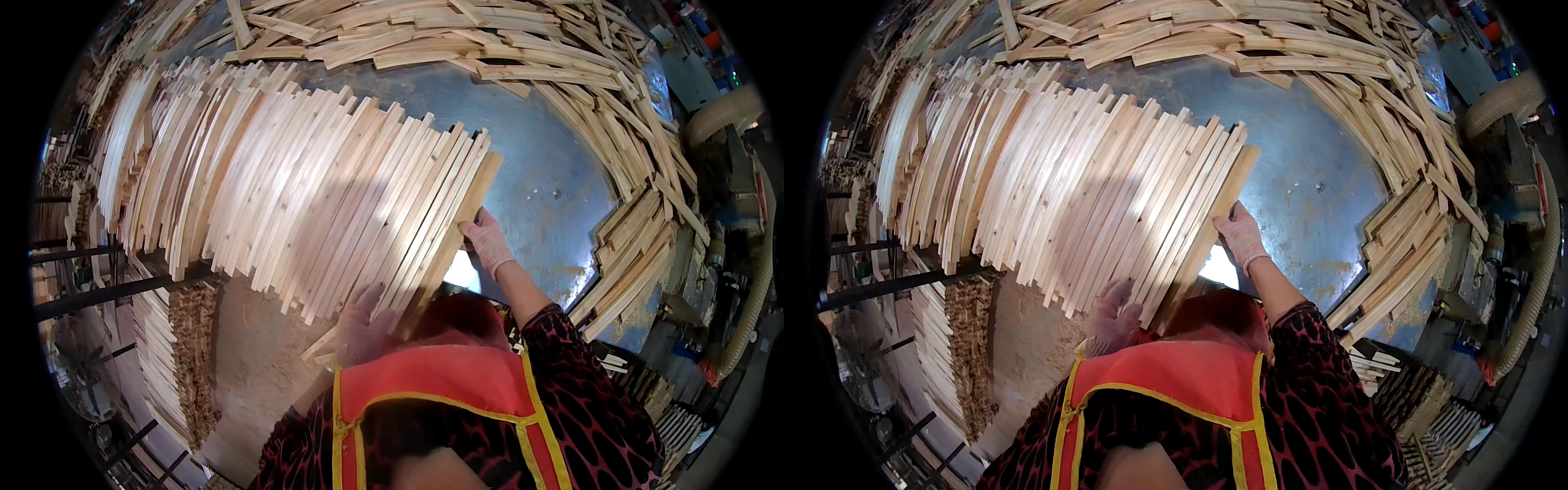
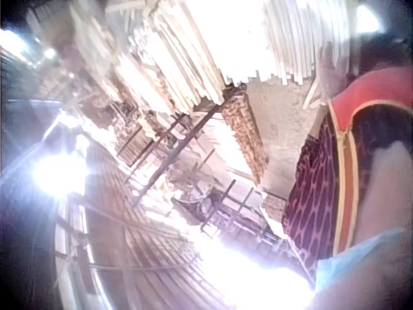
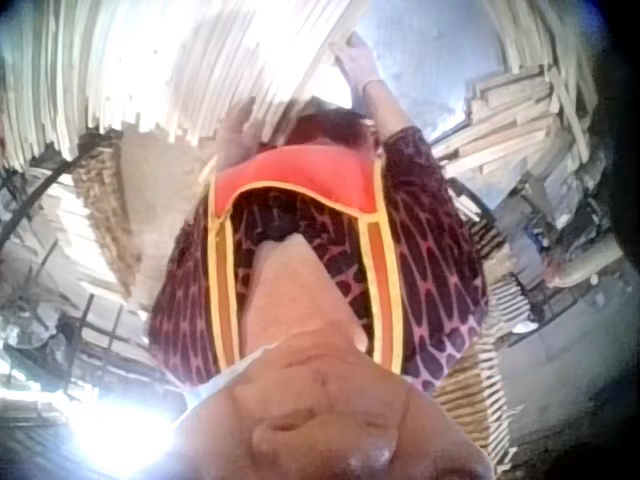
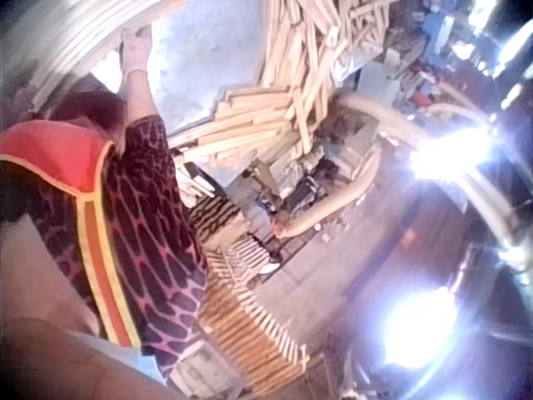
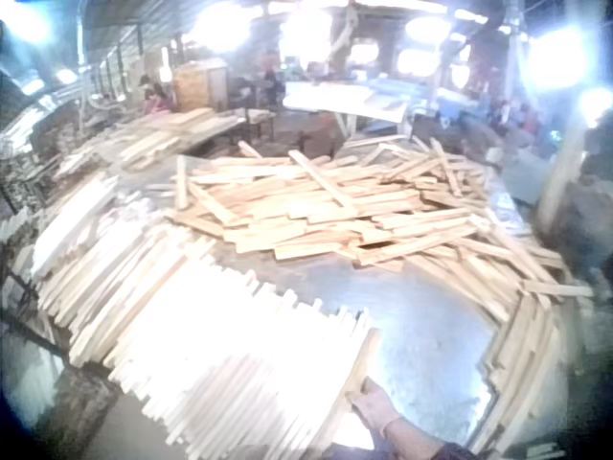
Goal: The person picks up thin wooden planks from a large pile on a metal table and stacks them neatly into a growing pile. The person repeatedly grabs handfuls of planks, aligns them, and places them onto the stack, occasionally adjusting the pile to keep it organized.
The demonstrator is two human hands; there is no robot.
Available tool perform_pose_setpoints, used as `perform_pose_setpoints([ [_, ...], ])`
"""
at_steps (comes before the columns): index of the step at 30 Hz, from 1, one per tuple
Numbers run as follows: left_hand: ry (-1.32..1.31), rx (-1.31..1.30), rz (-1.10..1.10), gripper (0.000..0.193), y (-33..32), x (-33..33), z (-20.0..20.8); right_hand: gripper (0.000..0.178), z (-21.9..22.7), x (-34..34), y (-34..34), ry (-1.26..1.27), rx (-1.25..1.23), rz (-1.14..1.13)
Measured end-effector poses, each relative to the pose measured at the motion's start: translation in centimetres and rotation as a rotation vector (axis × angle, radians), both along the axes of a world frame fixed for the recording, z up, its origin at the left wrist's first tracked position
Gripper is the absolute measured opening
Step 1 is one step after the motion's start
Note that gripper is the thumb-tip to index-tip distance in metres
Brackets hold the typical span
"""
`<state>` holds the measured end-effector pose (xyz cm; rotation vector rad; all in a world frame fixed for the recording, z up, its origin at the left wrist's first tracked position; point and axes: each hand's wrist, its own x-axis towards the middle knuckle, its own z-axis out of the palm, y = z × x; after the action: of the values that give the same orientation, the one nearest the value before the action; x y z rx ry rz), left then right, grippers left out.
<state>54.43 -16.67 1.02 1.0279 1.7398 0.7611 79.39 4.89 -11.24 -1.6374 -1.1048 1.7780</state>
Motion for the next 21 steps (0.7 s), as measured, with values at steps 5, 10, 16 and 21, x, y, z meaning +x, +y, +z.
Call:
perform_pose_setpoints([
  [5, 0.687, 0.454, -0.342, 0.057, 5.8, -0.8, 5.1, 0.057, 10.0, 0.8, 2.5, -0.401, 0.522, 0.383],
  [10, 1.018, 0.128, -0.649, 0.045, 13.0, -1.6, 9.4, 0.046, 22.1, -7.4, 1.1, -0.714, 1.092, 1.319],
  [16, 0.785, 0.085, -0.122, 0.031, 6.7, -10.6, -0.3, 0.053, 12.9, -5.1, 12.4, -0.490, 1.169, 0.251],
  [21, 1.265, 0.107, -0.174, 0.038, 6.3, -11.4, -4.3, 0.050, 7.2, -4.5, 19.3, -1.164, 0.685, 0.526],
])
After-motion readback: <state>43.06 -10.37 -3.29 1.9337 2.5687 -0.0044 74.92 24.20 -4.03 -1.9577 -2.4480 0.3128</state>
